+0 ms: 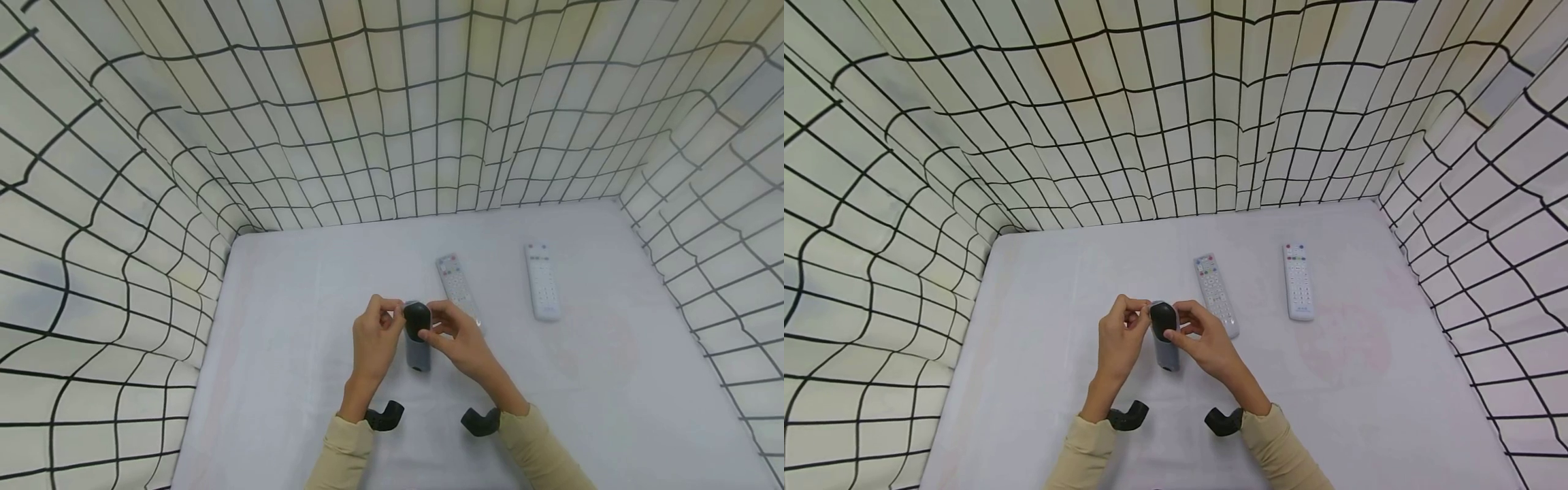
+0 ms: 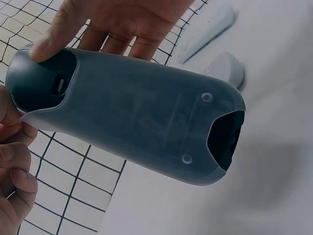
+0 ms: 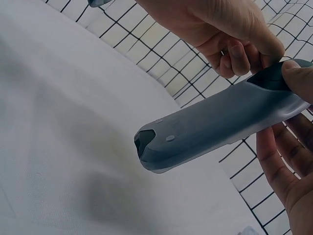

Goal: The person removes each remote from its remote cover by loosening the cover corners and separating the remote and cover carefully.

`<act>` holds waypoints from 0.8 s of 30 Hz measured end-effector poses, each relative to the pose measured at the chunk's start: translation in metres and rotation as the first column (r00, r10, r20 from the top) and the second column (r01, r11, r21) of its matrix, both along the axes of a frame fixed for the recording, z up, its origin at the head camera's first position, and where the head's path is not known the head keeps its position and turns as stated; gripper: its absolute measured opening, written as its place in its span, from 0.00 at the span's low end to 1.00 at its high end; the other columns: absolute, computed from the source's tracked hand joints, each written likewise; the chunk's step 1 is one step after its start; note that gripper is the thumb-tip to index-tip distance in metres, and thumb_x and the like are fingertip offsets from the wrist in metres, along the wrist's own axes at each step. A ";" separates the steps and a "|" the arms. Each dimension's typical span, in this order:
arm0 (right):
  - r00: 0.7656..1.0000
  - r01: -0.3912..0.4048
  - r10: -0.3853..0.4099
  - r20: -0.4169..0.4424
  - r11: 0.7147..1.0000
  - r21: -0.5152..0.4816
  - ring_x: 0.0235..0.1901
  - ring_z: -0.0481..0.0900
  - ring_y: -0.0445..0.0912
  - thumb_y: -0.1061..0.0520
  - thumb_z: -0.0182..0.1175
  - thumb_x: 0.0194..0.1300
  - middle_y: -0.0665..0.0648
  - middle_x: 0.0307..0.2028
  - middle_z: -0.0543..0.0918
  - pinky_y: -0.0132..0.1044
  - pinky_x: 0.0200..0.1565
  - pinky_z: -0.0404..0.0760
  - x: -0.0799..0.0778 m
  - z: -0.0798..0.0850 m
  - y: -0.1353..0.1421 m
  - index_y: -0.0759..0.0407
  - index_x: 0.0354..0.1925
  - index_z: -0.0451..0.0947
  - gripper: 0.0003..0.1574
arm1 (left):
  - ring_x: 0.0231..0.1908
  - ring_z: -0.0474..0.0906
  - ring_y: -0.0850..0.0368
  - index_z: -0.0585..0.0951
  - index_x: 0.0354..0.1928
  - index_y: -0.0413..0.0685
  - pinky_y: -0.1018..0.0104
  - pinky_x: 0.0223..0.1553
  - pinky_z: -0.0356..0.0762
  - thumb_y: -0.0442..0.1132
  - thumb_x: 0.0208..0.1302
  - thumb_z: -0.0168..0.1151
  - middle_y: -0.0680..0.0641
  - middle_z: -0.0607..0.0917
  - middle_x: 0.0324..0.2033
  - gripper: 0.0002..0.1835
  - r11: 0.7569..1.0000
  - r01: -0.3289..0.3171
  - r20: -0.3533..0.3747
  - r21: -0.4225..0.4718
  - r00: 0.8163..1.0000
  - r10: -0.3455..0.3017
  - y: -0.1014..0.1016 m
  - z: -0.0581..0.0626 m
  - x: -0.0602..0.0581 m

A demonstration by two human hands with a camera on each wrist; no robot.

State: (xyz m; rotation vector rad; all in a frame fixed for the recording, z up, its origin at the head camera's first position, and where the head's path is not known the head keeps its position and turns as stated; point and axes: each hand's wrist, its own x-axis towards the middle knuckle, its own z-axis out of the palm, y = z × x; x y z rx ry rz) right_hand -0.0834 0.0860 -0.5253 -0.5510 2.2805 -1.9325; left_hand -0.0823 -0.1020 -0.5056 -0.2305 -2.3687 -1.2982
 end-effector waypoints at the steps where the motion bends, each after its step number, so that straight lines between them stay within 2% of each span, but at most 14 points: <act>1: 1.000 0.000 0.000 -0.001 1.000 0.003 0.51 0.83 0.38 0.60 0.70 0.69 0.59 0.54 0.84 0.32 0.51 0.85 0.000 0.000 0.000 0.56 0.62 0.76 0.25 | 0.20 0.64 0.65 0.82 0.41 0.41 0.73 0.21 0.63 0.33 0.70 0.64 0.49 0.74 0.18 0.02 1.000 0.005 0.006 0.009 1.000 -0.005 0.000 0.000 0.000; 7: 0.999 -0.006 0.006 -0.034 1.000 0.006 0.50 0.82 0.38 0.62 0.70 0.68 0.60 0.53 0.84 0.32 0.52 0.85 0.002 0.002 0.000 0.58 0.61 0.76 0.26 | 0.23 0.66 0.64 0.82 0.41 0.40 0.73 0.23 0.64 0.33 0.70 0.66 0.48 0.77 0.20 0.03 0.998 0.027 0.072 0.058 0.997 -0.032 -0.003 0.000 0.000; 14: 0.997 -0.009 0.011 -0.079 1.000 0.026 0.52 0.83 0.41 0.63 0.69 0.68 0.59 0.54 0.86 0.42 0.57 0.85 0.001 0.005 0.002 0.58 0.60 0.78 0.24 | 0.28 0.73 0.63 0.81 0.39 0.43 0.74 0.30 0.73 0.30 0.69 0.67 0.47 0.87 0.28 0.03 0.992 0.007 0.205 0.128 0.978 -0.034 -0.007 0.000 -0.001; 18: 0.998 -0.003 0.004 -0.062 1.000 0.025 0.51 0.83 0.41 0.63 0.70 0.67 0.59 0.53 0.86 0.38 0.56 0.85 0.000 0.005 0.001 0.58 0.60 0.78 0.24 | 0.29 0.73 0.63 0.81 0.39 0.44 0.74 0.33 0.74 0.31 0.69 0.67 0.47 0.87 0.29 0.03 0.988 0.011 0.221 0.151 0.974 -0.044 -0.008 -0.001 -0.001; 24: 0.998 0.001 0.000 -0.060 1.000 0.013 0.52 0.83 0.40 0.63 0.71 0.67 0.59 0.54 0.85 0.36 0.56 0.84 -0.001 0.003 0.001 0.57 0.61 0.78 0.26 | 0.29 0.74 0.61 0.82 0.40 0.44 0.74 0.34 0.73 0.33 0.70 0.68 0.47 0.87 0.29 0.03 0.984 0.004 0.240 0.176 0.970 -0.047 -0.008 0.001 0.001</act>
